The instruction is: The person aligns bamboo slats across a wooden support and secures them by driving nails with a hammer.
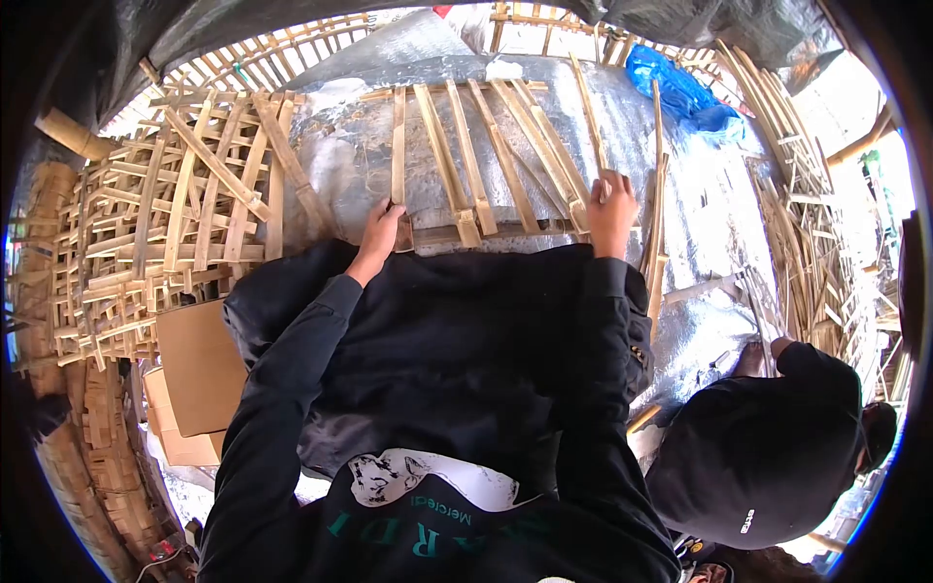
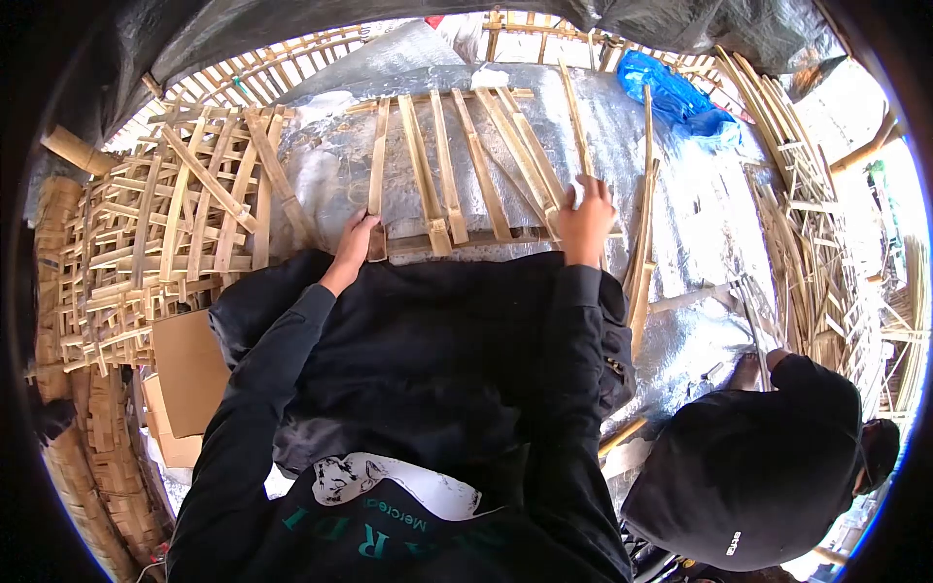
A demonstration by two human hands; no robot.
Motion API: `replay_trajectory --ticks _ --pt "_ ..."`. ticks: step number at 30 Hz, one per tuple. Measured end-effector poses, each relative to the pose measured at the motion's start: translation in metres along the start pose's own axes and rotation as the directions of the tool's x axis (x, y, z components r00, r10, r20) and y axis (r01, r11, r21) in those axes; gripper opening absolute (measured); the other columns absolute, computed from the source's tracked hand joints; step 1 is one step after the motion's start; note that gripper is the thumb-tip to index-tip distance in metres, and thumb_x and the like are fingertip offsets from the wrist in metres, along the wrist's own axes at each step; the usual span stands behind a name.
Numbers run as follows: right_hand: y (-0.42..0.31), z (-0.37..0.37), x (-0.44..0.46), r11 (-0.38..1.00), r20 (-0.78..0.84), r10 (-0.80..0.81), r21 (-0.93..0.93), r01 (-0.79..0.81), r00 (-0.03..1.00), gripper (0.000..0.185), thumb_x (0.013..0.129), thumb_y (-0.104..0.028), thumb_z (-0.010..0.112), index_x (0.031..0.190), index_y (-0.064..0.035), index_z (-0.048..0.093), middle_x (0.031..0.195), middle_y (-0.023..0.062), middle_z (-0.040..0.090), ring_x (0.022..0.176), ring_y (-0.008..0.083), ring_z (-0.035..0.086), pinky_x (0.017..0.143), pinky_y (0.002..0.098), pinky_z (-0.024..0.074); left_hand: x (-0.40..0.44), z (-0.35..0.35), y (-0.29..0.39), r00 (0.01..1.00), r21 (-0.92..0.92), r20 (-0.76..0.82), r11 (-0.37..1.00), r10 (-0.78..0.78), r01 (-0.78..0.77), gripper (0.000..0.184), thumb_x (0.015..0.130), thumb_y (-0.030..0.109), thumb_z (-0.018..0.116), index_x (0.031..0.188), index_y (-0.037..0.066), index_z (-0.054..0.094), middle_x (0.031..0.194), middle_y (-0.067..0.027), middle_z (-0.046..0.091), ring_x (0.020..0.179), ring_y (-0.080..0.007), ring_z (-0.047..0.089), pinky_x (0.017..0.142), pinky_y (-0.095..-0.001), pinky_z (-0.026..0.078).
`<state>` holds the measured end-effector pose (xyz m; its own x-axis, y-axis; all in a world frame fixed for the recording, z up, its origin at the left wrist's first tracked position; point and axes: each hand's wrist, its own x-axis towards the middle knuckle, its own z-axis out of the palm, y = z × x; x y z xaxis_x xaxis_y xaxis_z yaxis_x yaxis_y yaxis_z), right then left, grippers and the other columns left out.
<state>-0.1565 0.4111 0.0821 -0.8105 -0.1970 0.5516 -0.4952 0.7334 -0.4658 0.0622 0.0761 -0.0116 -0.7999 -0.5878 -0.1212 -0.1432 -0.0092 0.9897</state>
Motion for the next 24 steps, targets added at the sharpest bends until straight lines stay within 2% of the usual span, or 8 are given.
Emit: replay_trajectory --ticks 3,6,8,10,13,18,21,24 --pt "0.044 0.021 0.003 0.996 0.056 0.043 -0.083 -0.038 0.997 0.022 0.094 -0.021 0.069 0.109 -0.0052 0.07 0.102 0.0193 0.073 0.098 0.0423 0.069 0.084 0.0479 0.0545 0.007 -0.003 -0.011 1.0 0.181 -0.015 0.983 0.024 -0.021 0.032 0.102 0.031 0.058 0.101 -0.001 0.064 0.092 -0.0025 0.064 0.091 -0.0144 0.057 0.083 -0.0321 0.045" --pt "0.042 0.038 0.005 0.996 0.214 0.084 -0.048 -0.075 0.973 0.029 0.097 -0.028 0.066 0.112 -0.0037 0.071 0.105 0.023 0.073 0.1 0.0438 0.069 0.085 0.0492 0.054 -0.005 0.007 0.015 0.978 0.472 -0.095 0.873 0.185 -0.12 0.047 0.102 0.042 0.059 0.093 -0.004 0.062 0.085 -0.0253 0.068 0.084 -0.0432 0.065 0.074 -0.0492 0.048" --pt "0.036 0.044 0.004 0.968 0.439 0.251 -0.11 -0.225 0.863 0.039 0.099 -0.037 0.06 0.117 -0.003 0.067 0.109 0.0276 0.071 0.103 0.049 0.066 0.088 0.0569 0.0515 -0.002 0.008 0.007 0.963 0.488 -0.115 0.858 0.242 -0.158 0.047 0.102 0.042 0.059 0.095 -0.004 0.062 0.083 -0.0254 0.068 0.085 -0.0448 0.066 0.074 -0.0504 0.048" --pt "0.043 0.045 -0.001 0.983 0.427 0.183 -0.095 -0.157 0.885 0.036 0.099 -0.032 0.06 0.113 0.0001 0.068 0.103 0.0313 0.07 0.098 0.0519 0.065 0.084 0.0569 0.0521 -0.003 0.008 0.013 0.966 0.484 -0.107 0.861 0.237 -0.158 0.046 0.101 0.042 0.059 0.095 -0.004 0.062 0.082 -0.0258 0.067 0.084 -0.0454 0.066 0.073 -0.0506 0.048" --pt "0.045 0.039 -0.002 0.969 0.35 0.198 0.072 -0.237 0.916 0.025 0.095 -0.015 0.058 0.102 0.0029 0.073 0.099 0.0325 0.07 0.098 0.0502 0.066 0.083 0.0512 0.0524 -0.002 0.011 0.014 0.967 0.49 -0.097 0.857 0.238 -0.161 0.044 0.101 0.041 0.061 0.094 -0.003 0.061 0.082 -0.0267 0.067 0.082 -0.0465 0.065 0.07 -0.0509 0.048" --pt "0.063 0.05 -0.009 0.969 0.345 0.197 0.072 -0.235 0.918 0.025 0.091 -0.012 0.058 0.104 0.0022 0.074 0.1 0.0306 0.071 0.099 0.0492 0.067 0.086 0.0509 0.0521 -0.002 0.028 0.024 0.948 0.491 -0.117 0.847 0.296 -0.204 0.037 0.099 0.033 0.063 0.093 -0.003 0.06 0.078 -0.0262 0.066 0.077 -0.0464 0.065 0.068 -0.0509 0.049" --pt "0.067 0.049 -0.011 0.974 0.241 0.202 0.054 -0.221 0.949 0.024 0.09 -0.01 0.059 0.102 0.0017 0.075 0.096 0.0289 0.072 0.096 0.0456 0.069 0.084 0.0495 0.0527 0.0 0.034 0.032 0.956 0.456 -0.115 0.87 0.27 -0.19 0.035 0.099 0.031 0.063 0.094 -0.004 0.061 0.076 -0.0257 0.066 0.077 -0.046 0.066 0.067 -0.0508 0.049" --pt "0.061 0.04 -0.013 0.951 0.245 0.27 0.08 -0.297 0.931 0.025 0.089 -0.009 0.058 0.103 0.0021 0.075 0.098 0.0299 0.071 0.098 0.046 0.069 0.086 0.0496 0.0528 0.005 0.038 0.035 0.958 0.49 -0.097 0.851 0.269 -0.189 0.035 0.099 0.031 0.063 0.095 -0.004 0.061 0.075 -0.0253 0.066 0.076 -0.0452 0.067 0.066 -0.0505 0.049"
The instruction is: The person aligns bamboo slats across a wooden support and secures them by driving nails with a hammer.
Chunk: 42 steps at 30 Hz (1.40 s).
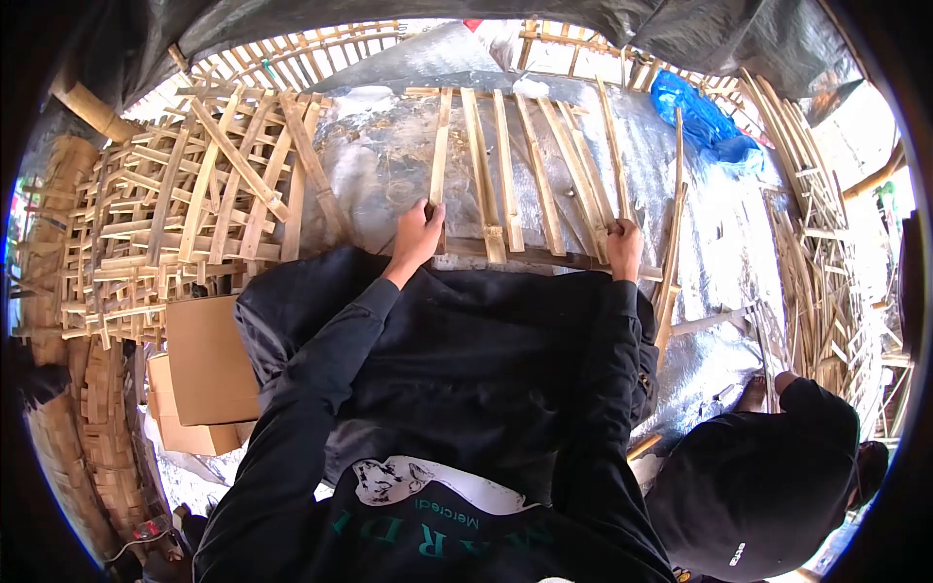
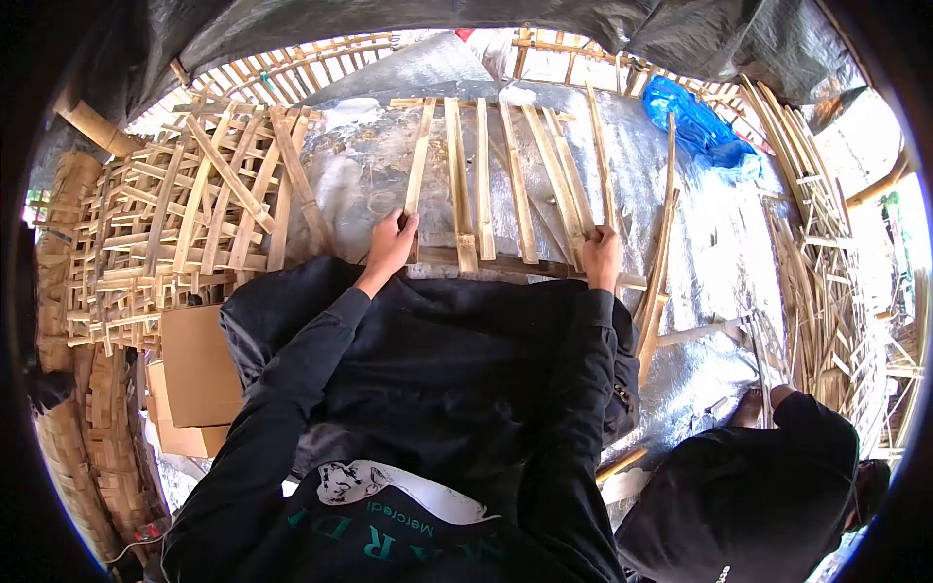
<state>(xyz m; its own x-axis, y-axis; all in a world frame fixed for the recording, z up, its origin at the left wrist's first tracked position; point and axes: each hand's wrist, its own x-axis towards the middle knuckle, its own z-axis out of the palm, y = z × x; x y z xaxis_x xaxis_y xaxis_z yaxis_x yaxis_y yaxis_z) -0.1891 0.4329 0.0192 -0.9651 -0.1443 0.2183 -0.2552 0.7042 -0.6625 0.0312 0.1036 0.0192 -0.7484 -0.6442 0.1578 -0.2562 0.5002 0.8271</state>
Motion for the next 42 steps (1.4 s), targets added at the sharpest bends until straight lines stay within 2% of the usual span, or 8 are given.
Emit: replay_trajectory --ticks 6,12,15,16,18,22,38,42 --pt "0.015 -0.001 0.0 0.994 -0.072 0.044 -0.096 -0.051 0.996 0.025 0.088 -0.01 0.058 0.103 0.0019 0.074 0.101 0.0308 0.071 0.101 0.0475 0.068 0.088 0.0504 0.0528 -0.003 0.017 -0.01 0.998 0.102 -0.053 0.994 0.031 -0.025 0.037 0.098 0.033 0.064 0.093 -0.004 0.062 0.08 -0.0235 0.065 0.08 -0.0423 0.064 0.069 -0.0492 0.048" --pt "-0.018 -0.022 -0.002 0.969 0.142 0.152 -0.215 -0.119 0.978 0.03 0.09 -0.012 0.059 0.117 -0.0061 0.07 0.115 0.0255 0.069 0.115 0.0421 0.063 0.097 0.0554 0.0485 -0.003 0.025 -0.031 0.988 0.087 -0.105 0.991 0.109 -0.1 0.04 0.098 0.036 0.065 0.094 -0.004 0.062 0.081 -0.0203 0.064 0.08 -0.0389 0.062 0.072 -0.0467 0.047" --pt "-0.053 -0.021 -0.016 0.868 -0.22 -0.096 -0.496 -0.026 0.971 0.034 0.088 -0.01 0.067 0.122 -0.0151 0.067 0.116 0.01 0.065 0.121 0.0356 0.056 0.095 0.0593 0.045 -0.007 0.023 -0.025 0.998 0.017 -0.065 1.0 0.024 -0.023 0.041 0.099 0.037 0.064 0.097 -0.004 0.063 0.083 -0.0199 0.064 0.083 -0.0384 0.061 0.074 -0.0465 0.047" --pt "-0.064 -0.017 -0.021 0.868 -0.217 -0.096 -0.495 -0.025 0.971 0.034 0.088 -0.01 0.067 0.122 -0.0151 0.067 0.116 0.01 0.065 0.121 0.0356 0.056 0.095 0.0593 0.045 -0.008 0.021 -0.02 0.998 -0.02 -0.051 0.999 -0.037 0.036 0.041 0.099 0.037 0.064 0.099 -0.004 0.064 0.084 -0.0198 0.064 0.086 -0.0384 0.061 0.075 -0.0464 0.047" --pt "-0.096 0.0 -0.038 0.884 -0.083 -0.441 -0.215 0.416 0.894 0.033 0.089 -0.01 0.067 0.121 -0.0168 0.068 0.118 0.008 0.065 0.119 0.0342 0.056 0.096 0.0609 0.0424 -0.01 0.018 -0.012 0.998 -0.049 -0.052 0.998 -0.038 0.036 0.04 0.098 0.036 0.066 0.096 -0.005 0.063 0.086 -0.0226 0.061 0.089 -0.0413 0.058 0.078 -0.0489 0.046" --pt "-0.165 0.037 -0.091 0.761 0.235 -0.608 -0.099 0.641 0.759 0.031 0.088 -0.017 0.071 0.118 -0.0131 0.069 0.123 0.0071 0.063 0.125 0.0306 0.049 0.105 0.0574 0.0338 -0.009 0.02 -0.022 0.998 0.008 -0.053 0.999 0.034 -0.033 0.039 0.097 0.034 0.067 0.096 -0.005 0.063 0.09 -0.0257 0.06 0.094 -0.0441 0.055 0.082 -0.0508 0.046" --pt "-0.174 0.048 -0.106 0.753 0.333 -0.619 -0.004 0.657 0.711 0.036 0.07 -0.004 0.072 0.105 -0.0122 0.073 0.106 0.0022 0.07 0.119 0.0241 0.053 0.1 0.0603 0.0315 -0.007 0.015 -0.012 0.999 -0.016 -0.021 0.999 -0.037 0.037 0.038 0.097 0.032 0.068 0.092 -0.005 0.062 0.088 -0.0222 0.057 0.092 -0.0404 0.055 0.081 -0.0479 0.045" --pt "-0.174 0.057 -0.11 0.715 0.323 -0.658 -0.018 0.699 0.681 0.04 0.072 -0.003 0.071 0.11 -0.0138 0.071 0.109 0.0003 0.069 0.117 0.0239 0.054 0.1 0.0618 0.0322 -0.008 0.018 -0.018 0.998 0.012 -0.048 0.999 0.031 -0.031 0.035 0.1 0.031 0.066 0.098 -0.004 0.063 0.086 -0.0165 0.055 0.084 -0.0315 0.053 0.077 -0.0423 0.044"
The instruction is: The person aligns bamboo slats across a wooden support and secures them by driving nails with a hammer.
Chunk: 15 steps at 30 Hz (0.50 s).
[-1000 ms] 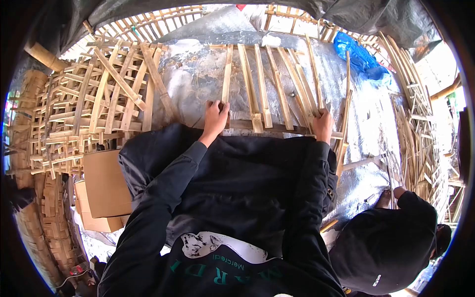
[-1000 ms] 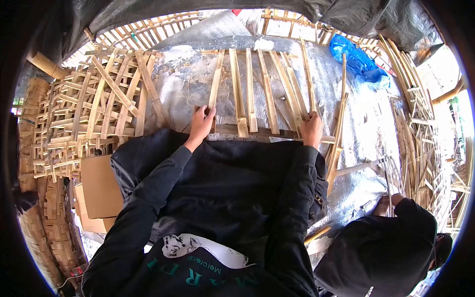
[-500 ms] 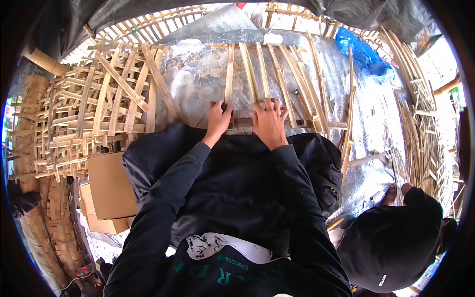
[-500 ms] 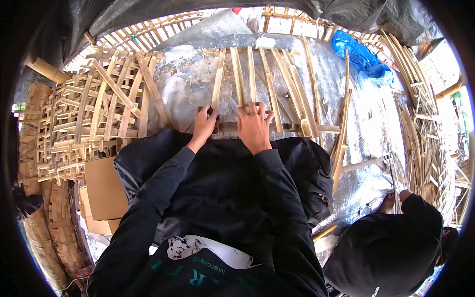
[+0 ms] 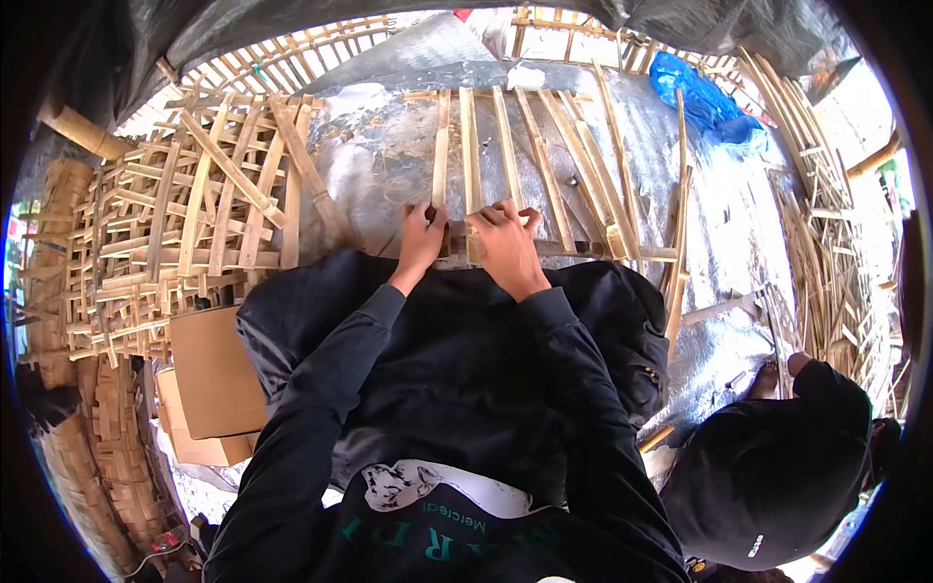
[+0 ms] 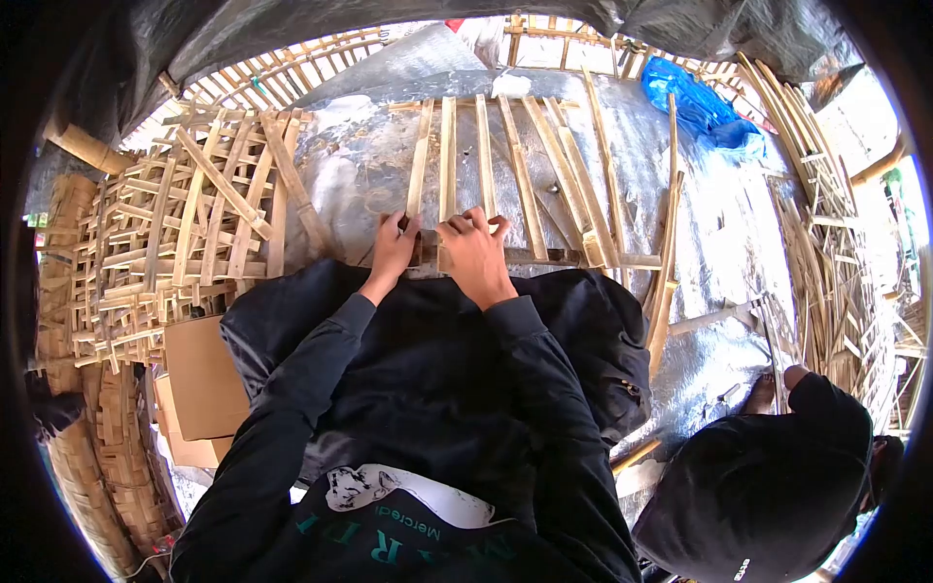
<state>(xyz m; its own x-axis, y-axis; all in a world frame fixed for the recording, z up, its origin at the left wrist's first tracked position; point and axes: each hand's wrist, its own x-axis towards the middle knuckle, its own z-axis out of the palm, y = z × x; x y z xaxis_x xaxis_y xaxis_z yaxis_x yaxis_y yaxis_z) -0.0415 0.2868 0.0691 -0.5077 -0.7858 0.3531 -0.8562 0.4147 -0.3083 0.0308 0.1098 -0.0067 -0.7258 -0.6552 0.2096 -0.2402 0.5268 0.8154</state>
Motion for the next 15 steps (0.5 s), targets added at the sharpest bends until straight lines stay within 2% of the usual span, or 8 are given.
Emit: replay_trajectory --ticks 2,4,5,8,10,12,13,15 --pt "0.004 -0.002 -0.001 1.0 0.011 0.007 0.013 -0.007 1.0 0.037 0.077 -0.006 0.07 0.113 -0.0138 0.07 0.111 0.0005 0.069 0.118 0.0245 0.054 0.1 0.0609 0.0331 0.0 0.003 -0.005 1.0 0.009 -0.021 1.0 0.024 -0.024 0.035 0.101 0.031 0.066 0.097 -0.004 0.063 0.085 -0.0158 0.054 0.082 -0.0294 0.052 0.076 -0.0413 0.044" --pt "0.011 -0.013 0.0 0.997 -0.071 0.07 0.036 -0.068 0.995 0.029 0.084 -0.01 0.069 0.113 -0.0141 0.07 0.114 0.0024 0.067 0.121 0.0254 0.052 0.099 0.0603 0.0336 0.002 0.003 -0.008 0.997 -0.056 0.021 0.995 -0.077 0.078 0.037 0.101 0.032 0.066 0.095 -0.004 0.062 0.083 -0.0141 0.055 0.08 -0.0251 0.052 0.074 -0.0393 0.043" --pt "0.018 -0.019 0.0 0.992 -0.087 0.125 0.015 -0.124 0.988 0.027 0.088 -0.014 0.069 0.114 -0.0154 0.07 0.117 0.0037 0.066 0.123 0.026 0.051 0.1 0.061 0.0333 0.002 0.003 -0.01 0.997 -0.054 0.031 0.996 -0.072 0.074 0.037 0.101 0.032 0.066 0.095 -0.004 0.062 0.083 -0.0141 0.055 0.08 -0.0251 0.052 0.074 -0.0393 0.043" --pt "0.056 -0.038 -0.008 0.936 -0.137 0.314 -0.122 -0.331 0.939 0.034 0.088 -0.021 0.073 0.121 -0.0157 0.069 0.133 0.0084 0.058 0.126 0.0324 0.048 0.099 0.0641 0.036 0.002 -0.001 -0.002 0.999 -0.054 0.027 0.998 -0.023 0.025 0.037 0.101 0.033 0.066 0.096 -0.004 0.062 0.081 -0.0129 0.056 0.077 -0.0225 0.051 0.072 -0.0376 0.043" --pt "0.082 -0.054 -0.017 0.856 -0.184 0.46 -0.168 -0.489 0.869 0.04 0.087 -0.022 0.074 0.126 -0.0148 0.067 0.137 0.0111 0.054 0.128 0.036 0.047 0.097 0.0649 0.0375 0.001 -0.004 0.002 0.989 -0.126 0.082 0.983 -0.125 0.134 0.036 0.098 0.03 0.068 0.098 -0.006 0.064 0.093 -0.0215 0.057 0.094 -0.0374 0.054 0.084 -0.0458 0.045" --pt "0.113 -0.06 -0.028 0.724 -0.229 0.617 -0.209 -0.657 0.753 0.044 0.087 -0.022 0.075 0.129 -0.0138 0.066 0.136 0.0119 0.054 0.129 0.0369 0.047 0.097 0.0673 0.0368 0.002 -0.004 0.001 0.991 -0.112 0.073 0.986 -0.112 0.12 0.036 0.098 0.03 0.067 0.098 -0.006 0.064 0.093 -0.0218 0.058 0.093 -0.0374 0.055 0.084 -0.0459 0.045" --pt "0.121 -0.07 -0.035 0.717 -0.177 0.652 -0.173 -0.675 0.737 0.049 0.086 -0.023 0.077 0.132 -0.0127 0.064 0.135 0.0134 0.054 0.128 0.0384 0.047 0.096 0.0693 0.0377 0.002 -0.003 0.0 0.991 -0.136 0.064 0.983 -0.116 0.124 0.037 0.098 0.031 0.067 0.097 -0.006 0.064 0.094 -0.0222 0.058 0.093 -0.0377 0.055 0.084 -0.0459 0.045" --pt "0.13 -0.075 -0.043 0.692 -0.104 0.694 -0.177 -0.7 0.713 0.042 0.083 -0.023 0.079 0.122 -0.0095 0.069 0.134 0.0145 0.054 0.126 0.0399 0.047 0.093 0.0703 0.0377 0.002 -0.001 -0.001 0.991 -0.162 0.053 0.978 -0.122 0.129 0.038 0.098 0.032 0.067 0.096 -0.006 0.063 0.094 -0.0225 0.057 0.092 -0.038 0.056 0.083 -0.046 0.045"
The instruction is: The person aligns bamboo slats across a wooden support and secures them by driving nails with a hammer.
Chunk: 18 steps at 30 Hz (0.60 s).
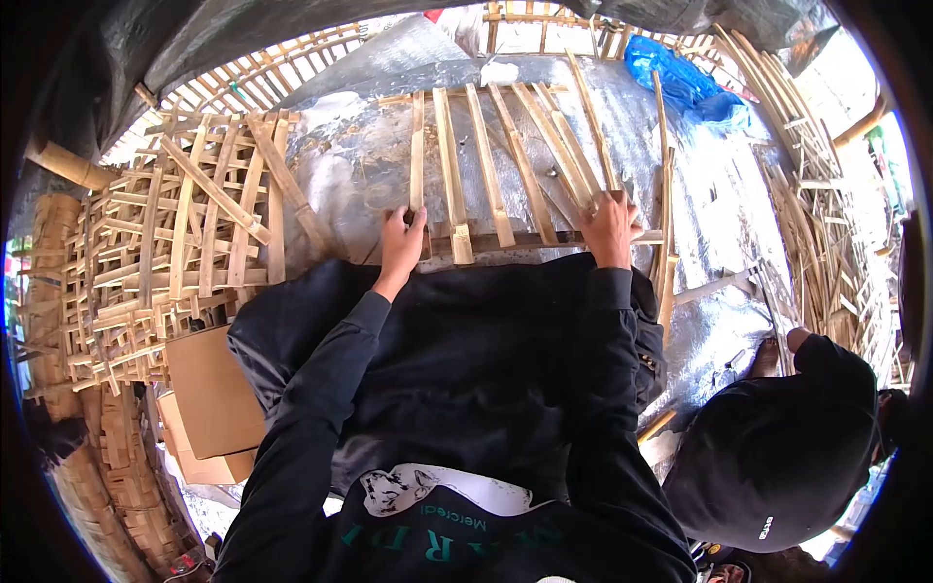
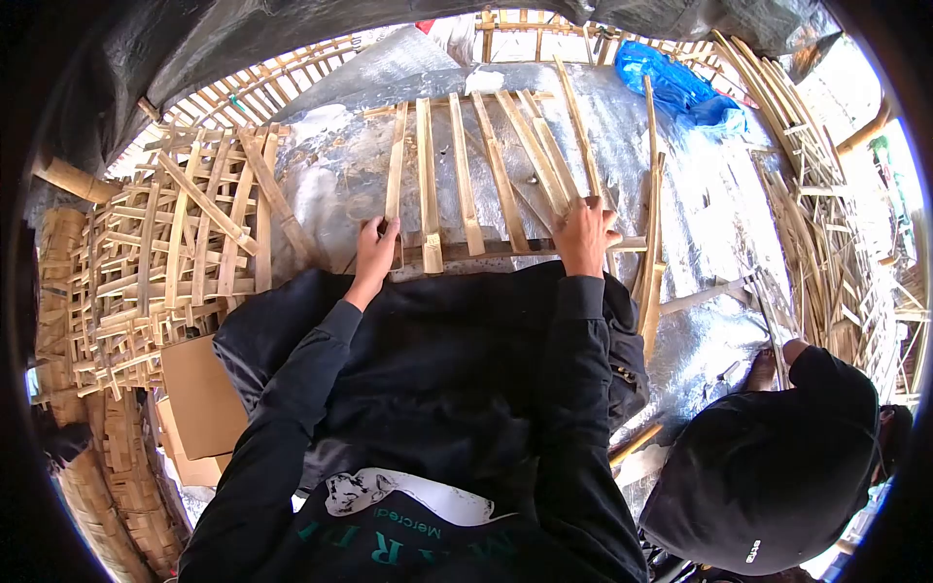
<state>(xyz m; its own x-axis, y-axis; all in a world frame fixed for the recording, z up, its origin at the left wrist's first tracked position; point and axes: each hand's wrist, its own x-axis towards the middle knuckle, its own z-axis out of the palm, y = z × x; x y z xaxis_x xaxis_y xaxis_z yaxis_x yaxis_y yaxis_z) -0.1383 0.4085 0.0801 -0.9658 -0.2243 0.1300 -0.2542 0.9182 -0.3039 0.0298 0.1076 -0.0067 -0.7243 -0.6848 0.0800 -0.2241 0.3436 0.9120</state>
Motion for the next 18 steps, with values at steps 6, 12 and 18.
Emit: replay_trajectory --ticks 6,12,18 --pt "-0.006 0.008 -0.006 0.997 -0.03 -0.058 -0.057 0.056 0.998 0.03 0.083 -0.022 0.079 0.108 -0.0077 0.073 0.13 0.0134 0.054 0.125 0.0411 0.045 0.093 0.0738 0.0358 -0.004 -0.006 0.015 1.0 0.007 -0.009 1.0 0.007 -0.007 0.04 0.098 0.033 0.067 0.089 -0.006 0.06 0.084 -0.021 0.061 0.084 -0.0378 0.058 0.078 -0.046 0.045" --pt "-0.017 0.008 -0.009 0.994 0.003 -0.1 -0.055 0.1 0.995 0.032 0.086 -0.029 0.08 0.109 -0.0076 0.074 0.129 0.0104 0.053 0.125 0.0403 0.045 0.091 0.0708 0.0377 -0.004 -0.006 0.012 0.996 0.067 -0.027 0.994 0.086 -0.084 0.041 0.099 0.034 0.065 0.087 -0.005 0.058 0.079 -0.021 0.062 0.076 -0.0366 0.059 0.073 -0.0459 0.045" --pt "0.011 0.028 0.008 0.984 -0.023 -0.042 0.174 0.045 0.999 0.02 0.088 -0.026 0.079 0.099 -0.0095 0.077 0.124 0.01 0.057 0.123 0.0375 0.046 0.091 0.0664 0.0378 -0.004 -0.006 0.014 0.998 0.049 -0.02 0.997 0.065 -0.064 0.04 0.1 0.033 0.065 0.087 -0.005 0.057 0.079 -0.019 0.062 0.075 -0.0335 0.057 0.072 -0.0438 0.045"
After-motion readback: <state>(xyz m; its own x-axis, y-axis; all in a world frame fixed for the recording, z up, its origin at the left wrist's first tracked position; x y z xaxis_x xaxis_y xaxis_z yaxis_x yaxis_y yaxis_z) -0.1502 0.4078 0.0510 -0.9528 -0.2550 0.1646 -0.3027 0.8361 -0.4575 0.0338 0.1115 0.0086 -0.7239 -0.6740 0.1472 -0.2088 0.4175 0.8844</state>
